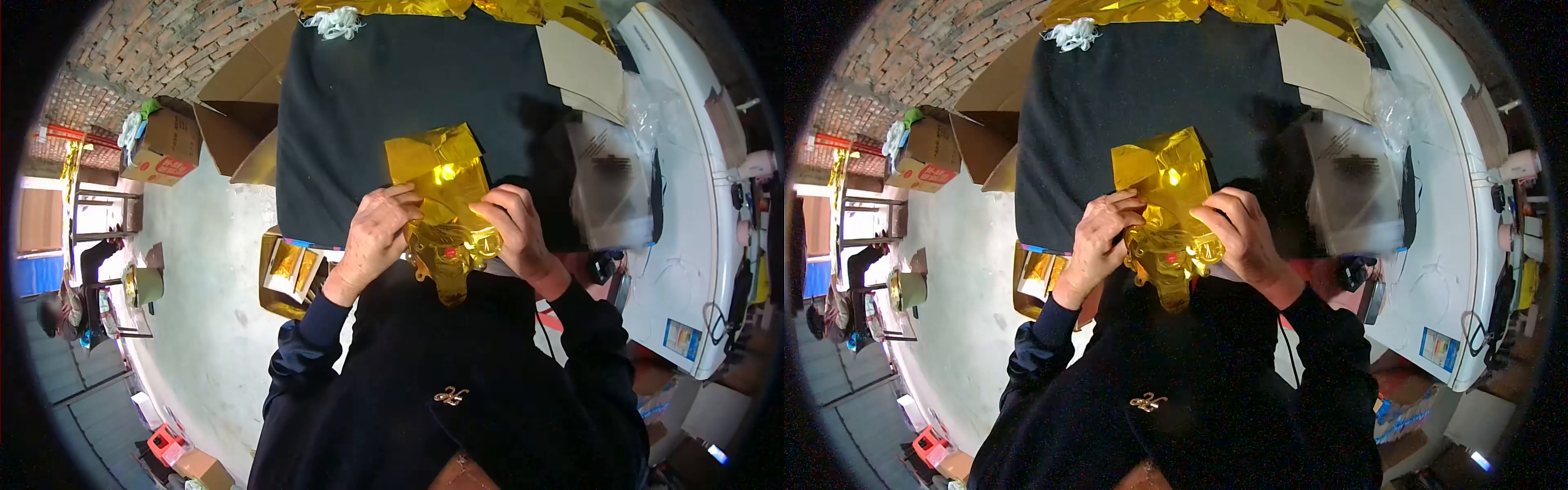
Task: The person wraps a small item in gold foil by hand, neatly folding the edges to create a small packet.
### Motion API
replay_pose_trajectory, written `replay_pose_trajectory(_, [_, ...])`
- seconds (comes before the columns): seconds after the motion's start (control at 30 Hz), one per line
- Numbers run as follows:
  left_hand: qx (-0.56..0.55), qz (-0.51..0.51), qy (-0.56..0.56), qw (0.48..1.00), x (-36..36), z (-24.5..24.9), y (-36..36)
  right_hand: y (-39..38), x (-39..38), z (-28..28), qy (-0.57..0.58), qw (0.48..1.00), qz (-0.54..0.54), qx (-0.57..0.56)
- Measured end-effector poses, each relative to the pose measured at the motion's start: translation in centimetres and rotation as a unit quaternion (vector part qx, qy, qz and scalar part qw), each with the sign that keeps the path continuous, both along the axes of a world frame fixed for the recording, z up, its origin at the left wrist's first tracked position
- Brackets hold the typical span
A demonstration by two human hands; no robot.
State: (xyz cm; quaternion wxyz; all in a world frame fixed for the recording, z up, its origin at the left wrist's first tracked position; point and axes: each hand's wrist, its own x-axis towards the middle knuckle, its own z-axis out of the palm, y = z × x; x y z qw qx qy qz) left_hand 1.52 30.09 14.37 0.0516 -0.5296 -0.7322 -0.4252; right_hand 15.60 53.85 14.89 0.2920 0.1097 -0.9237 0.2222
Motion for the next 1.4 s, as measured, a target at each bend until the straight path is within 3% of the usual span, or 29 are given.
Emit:
replay_pose_trajectory(0.53, [-0.073, -0.010, 0.044, 0.996, 0.4, 0.2, -0.5, 0.2, 0.1, 0.0, -0.031, 0.995, 0.052, 0.078])
replay_pose_trajectory(0.73, [-0.065, -0.016, 0.033, 0.997, 0.3, 0.1, -0.7, 1.5, 0.8, 0.9, -0.044, 0.995, 0.085, 0.020])
replay_pose_trajectory(0.83, [-0.059, -0.024, 0.027, 0.998, 0.3, -0.1, -0.7, 2.6, 0.5, 1.3, -0.084, 0.996, 0.037, 0.006])
replay_pose_trajectory(1.0, [-0.065, -0.027, 0.023, 0.997, 0.3, 0.1, -0.8, 3.3, -2.4, 1.0, -0.087, 0.989, -0.053, 0.104])
replay_pose_trajectory(1.4, [-0.094, 0.008, 0.050, 0.994, 0.8, 0.1, -1.4, 2.6, -3.8, 0.9, -0.116, 0.975, -0.023, 0.187])
